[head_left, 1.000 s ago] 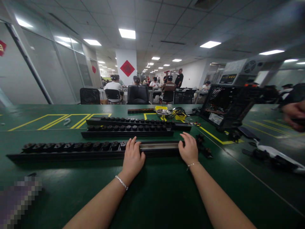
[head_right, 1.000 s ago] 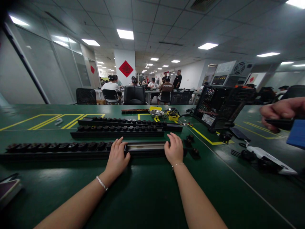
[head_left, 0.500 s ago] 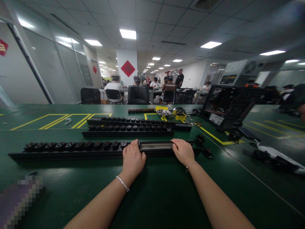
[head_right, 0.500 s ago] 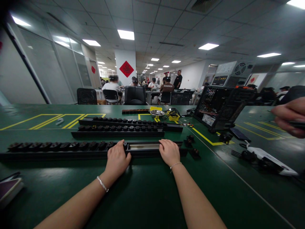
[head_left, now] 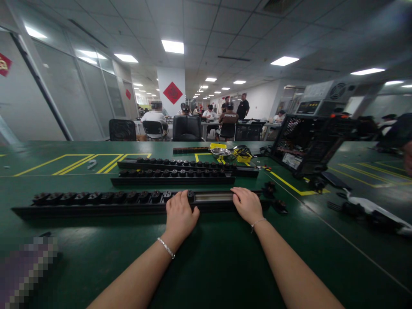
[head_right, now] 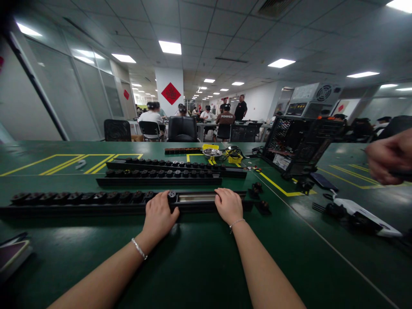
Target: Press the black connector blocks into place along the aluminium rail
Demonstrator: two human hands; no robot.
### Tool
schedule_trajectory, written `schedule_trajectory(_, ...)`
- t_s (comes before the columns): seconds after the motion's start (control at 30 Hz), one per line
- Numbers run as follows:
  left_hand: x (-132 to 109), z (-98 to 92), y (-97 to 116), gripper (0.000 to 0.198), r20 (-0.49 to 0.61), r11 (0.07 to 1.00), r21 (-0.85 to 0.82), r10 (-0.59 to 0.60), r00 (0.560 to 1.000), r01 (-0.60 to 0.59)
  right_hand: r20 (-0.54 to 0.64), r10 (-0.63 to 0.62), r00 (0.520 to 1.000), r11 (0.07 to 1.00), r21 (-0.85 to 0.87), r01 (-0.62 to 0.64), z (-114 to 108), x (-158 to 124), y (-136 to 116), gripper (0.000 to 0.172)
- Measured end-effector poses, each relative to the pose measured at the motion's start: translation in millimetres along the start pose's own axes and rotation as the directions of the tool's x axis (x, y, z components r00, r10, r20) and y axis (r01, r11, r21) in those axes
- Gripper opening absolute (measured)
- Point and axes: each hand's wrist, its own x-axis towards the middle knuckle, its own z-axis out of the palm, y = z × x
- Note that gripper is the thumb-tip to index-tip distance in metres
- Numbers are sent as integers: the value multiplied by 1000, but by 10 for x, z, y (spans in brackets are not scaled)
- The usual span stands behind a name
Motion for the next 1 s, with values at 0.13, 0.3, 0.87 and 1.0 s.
schedule_trajectory(0.13, 3, 1, -12, 52, 27, 999, -2, -41, 999, 41, -6, 0, 1000, 1000, 5, 1, 0, -1, -4, 36)
schedule_trajectory(0.3, 19, 3, -18, 50, 50, 996, -72, -45, 998, 48, -12, 3, 1000, 1000, 5, -3, 4, -3, -5, 36)
schedule_trajectory(0.87, 25, -5, -3, 40, 76, 986, -167, -7, 997, 20, -67, 4, 998, 1000, 28, -2, 43, -10, 7, 34)
schedule_trajectory(1.0, 25, 0, -1, 39, 62, 986, -167, -4, 998, 14, -127, -56, 990, 994, 87, 67, 56, -26, -98, 32)
